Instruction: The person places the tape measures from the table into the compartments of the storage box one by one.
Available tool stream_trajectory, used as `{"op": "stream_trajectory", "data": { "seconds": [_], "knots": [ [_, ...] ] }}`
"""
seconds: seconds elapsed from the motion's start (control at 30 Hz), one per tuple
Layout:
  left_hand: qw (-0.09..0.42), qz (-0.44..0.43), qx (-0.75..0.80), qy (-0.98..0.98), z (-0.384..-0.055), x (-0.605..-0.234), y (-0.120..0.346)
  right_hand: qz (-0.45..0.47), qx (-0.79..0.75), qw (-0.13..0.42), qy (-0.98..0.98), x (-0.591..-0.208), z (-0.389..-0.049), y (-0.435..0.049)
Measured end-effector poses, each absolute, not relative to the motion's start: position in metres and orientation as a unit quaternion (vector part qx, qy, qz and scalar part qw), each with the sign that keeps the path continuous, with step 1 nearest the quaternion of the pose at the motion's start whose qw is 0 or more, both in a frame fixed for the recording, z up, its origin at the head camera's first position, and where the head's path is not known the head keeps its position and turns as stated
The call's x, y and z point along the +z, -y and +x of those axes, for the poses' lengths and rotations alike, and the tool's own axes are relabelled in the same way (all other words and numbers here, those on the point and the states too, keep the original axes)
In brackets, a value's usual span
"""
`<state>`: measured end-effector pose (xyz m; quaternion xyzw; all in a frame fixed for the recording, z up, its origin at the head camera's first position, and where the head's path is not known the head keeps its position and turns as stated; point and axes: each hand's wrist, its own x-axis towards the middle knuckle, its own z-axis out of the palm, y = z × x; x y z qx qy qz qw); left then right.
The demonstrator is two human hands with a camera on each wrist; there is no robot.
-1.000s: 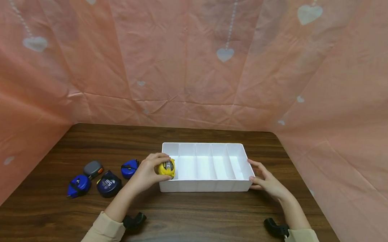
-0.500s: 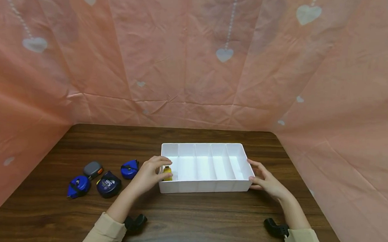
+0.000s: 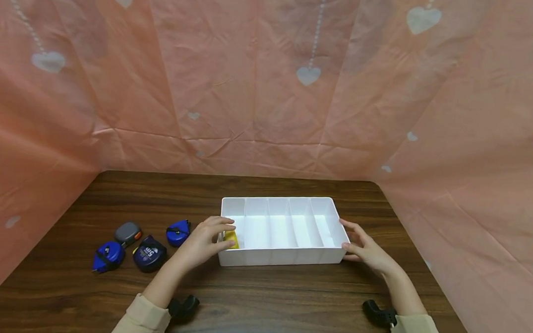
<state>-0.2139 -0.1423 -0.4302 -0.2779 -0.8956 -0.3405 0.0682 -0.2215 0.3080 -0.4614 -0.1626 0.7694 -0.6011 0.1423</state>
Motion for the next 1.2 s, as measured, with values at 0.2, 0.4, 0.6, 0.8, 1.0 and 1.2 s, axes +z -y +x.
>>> {"op": "stream_trajectory", "data": {
  "seconds": [0.2,0.4,0.6,0.8,1.0,1.2],
  "knots": [
    [0.094,-0.288,-0.326,0.895,-0.212,-0.425,0.146,-0.161,-0.609,0.144,-0.763,-0.461,-0.222,-0.308],
    [0.112,-0.285,-0.316,0.898,-0.209,-0.422,0.149,-0.159,-0.609,0.146,-0.763,-0.461,-0.221,-0.308],
    [0.114,-0.282,-0.305,0.902,-0.207,-0.420,0.152,-0.160,-0.610,0.145,-0.762,-0.461,-0.221,-0.307],
    [0.112,-0.275,-0.296,0.908,-0.203,-0.418,0.155,-0.161,-0.610,0.146,-0.762,-0.461,-0.221,-0.308],
    [0.111,-0.263,-0.286,0.915,-0.201,-0.415,0.160,-0.163,-0.608,0.146,-0.763,-0.462,-0.222,-0.308],
    [0.110,-0.248,-0.286,0.919,-0.198,-0.414,0.166,-0.162,-0.605,0.148,-0.765,-0.462,-0.221,-0.309]
  ]
}}
